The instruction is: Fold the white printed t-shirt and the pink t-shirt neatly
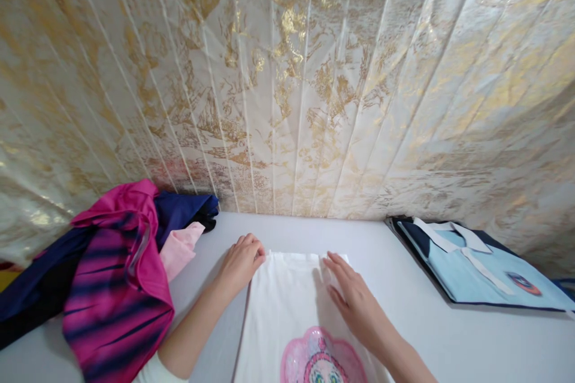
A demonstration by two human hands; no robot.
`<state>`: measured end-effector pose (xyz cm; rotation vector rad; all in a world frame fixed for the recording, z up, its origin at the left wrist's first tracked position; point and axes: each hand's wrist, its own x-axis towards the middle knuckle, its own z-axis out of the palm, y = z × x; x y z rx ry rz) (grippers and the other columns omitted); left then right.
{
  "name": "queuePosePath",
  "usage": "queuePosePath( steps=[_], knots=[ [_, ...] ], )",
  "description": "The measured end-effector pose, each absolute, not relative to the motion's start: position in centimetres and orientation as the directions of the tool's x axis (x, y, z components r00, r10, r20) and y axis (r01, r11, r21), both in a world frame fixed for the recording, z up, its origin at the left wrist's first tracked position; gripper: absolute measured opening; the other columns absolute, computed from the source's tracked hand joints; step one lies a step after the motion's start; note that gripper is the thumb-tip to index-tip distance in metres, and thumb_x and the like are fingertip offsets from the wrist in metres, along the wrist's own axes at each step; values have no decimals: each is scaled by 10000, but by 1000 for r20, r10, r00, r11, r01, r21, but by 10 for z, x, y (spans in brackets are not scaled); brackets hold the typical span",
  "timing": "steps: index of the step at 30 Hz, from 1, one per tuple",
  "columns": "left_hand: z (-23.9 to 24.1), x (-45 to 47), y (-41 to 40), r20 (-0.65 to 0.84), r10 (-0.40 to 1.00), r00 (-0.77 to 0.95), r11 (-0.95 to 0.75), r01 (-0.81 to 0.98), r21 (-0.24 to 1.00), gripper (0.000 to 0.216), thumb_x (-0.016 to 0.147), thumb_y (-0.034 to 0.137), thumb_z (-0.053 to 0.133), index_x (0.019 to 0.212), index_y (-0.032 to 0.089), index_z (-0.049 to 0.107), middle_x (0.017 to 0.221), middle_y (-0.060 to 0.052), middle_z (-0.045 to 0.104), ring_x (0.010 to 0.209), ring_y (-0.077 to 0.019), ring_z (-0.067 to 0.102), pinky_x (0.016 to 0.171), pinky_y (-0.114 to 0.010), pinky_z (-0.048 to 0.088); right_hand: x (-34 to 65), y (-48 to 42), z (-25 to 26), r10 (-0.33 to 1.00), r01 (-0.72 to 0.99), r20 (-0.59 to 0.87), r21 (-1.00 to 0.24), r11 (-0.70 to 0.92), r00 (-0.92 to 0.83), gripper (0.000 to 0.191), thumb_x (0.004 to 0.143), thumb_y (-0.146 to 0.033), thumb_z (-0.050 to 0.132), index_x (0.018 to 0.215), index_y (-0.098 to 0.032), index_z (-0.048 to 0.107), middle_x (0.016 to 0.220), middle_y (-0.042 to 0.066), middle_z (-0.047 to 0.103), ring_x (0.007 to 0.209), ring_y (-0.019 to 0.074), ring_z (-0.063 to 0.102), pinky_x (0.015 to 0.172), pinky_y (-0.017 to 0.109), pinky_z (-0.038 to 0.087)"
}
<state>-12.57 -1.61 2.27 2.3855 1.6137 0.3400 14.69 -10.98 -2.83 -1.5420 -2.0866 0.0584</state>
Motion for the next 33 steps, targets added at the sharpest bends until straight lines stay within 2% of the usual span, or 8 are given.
queuePosePath(
  steps=[4, 9, 13, 19, 28, 33],
  knots=[
    [25, -123, -19, 45, 936, 350, -346, 883, 319, 59, 867, 174, 575, 844, 203, 621, 1006, -44, 579, 1006, -209, 540, 864, -301, 419, 184, -96, -29, 906, 910, 416, -341, 238, -81, 379, 869, -145, 374, 1190, -181, 573, 1202, 137, 610, 1095, 263, 581, 932, 452, 490],
    [28, -118, -25, 42, 937, 347, -342, 888, 307, 107, 885, 168, 522, 831, 208, 606, 1009, -45, 579, 1009, -209, 535, 871, -310, 420, 195, -88, -28, 919, 917, 392, -347, 194, -46, 327, 843, -121, 410, 1068, -190, 637, 1009, 101, 645, 896, 234, 604, 814, 372, 504],
    [27, -116, -28, 53, 932, 357, -356, 886, 297, 113, 900, 201, 508, 850, 211, 609, 1031, -45, 574, 1022, -214, 530, 886, -320, 416, 188, -77, -21, 929, 922, 369, -346, 177, -40, 212, 865, -178, 469, 926, -208, 669, 869, 70, 649, 805, 225, 596, 763, 353, 487],
    [23, -114, -27, 62, 930, 362, -363, 883, 297, 129, 908, 172, 491, 839, 205, 594, 1007, -41, 579, 1010, -205, 531, 876, -303, 414, 180, -62, -17, 934, 905, 349, -367, 214, -79, 140, 830, -133, 486, 799, -207, 601, 840, 54, 632, 803, 217, 579, 739, 331, 471],
    [13, -115, -24, 80, 934, 347, -355, 889, 290, 159, 897, 104, 451, 841, 203, 562, 992, -43, 576, 987, -206, 529, 863, -310, 409, 174, -62, -30, 912, 897, 409, -388, 213, -40, 142, 874, -155, 437, 809, -210, 551, 831, 45, 615, 781, 206, 550, 724, 327, 455],
    [15, -108, -34, 152, 942, 300, -332, 904, 269, 273, 848, -3, 410, 961, 207, 544, 1064, -57, 565, 1022, -224, 501, 871, -347, 385, 170, -64, -27, 896, 896, 442, -381, 229, -41, 157, 874, -128, 415, 829, -208, 542, 847, 58, 603, 800, 221, 536, 739, 349, 450]
  ],
)
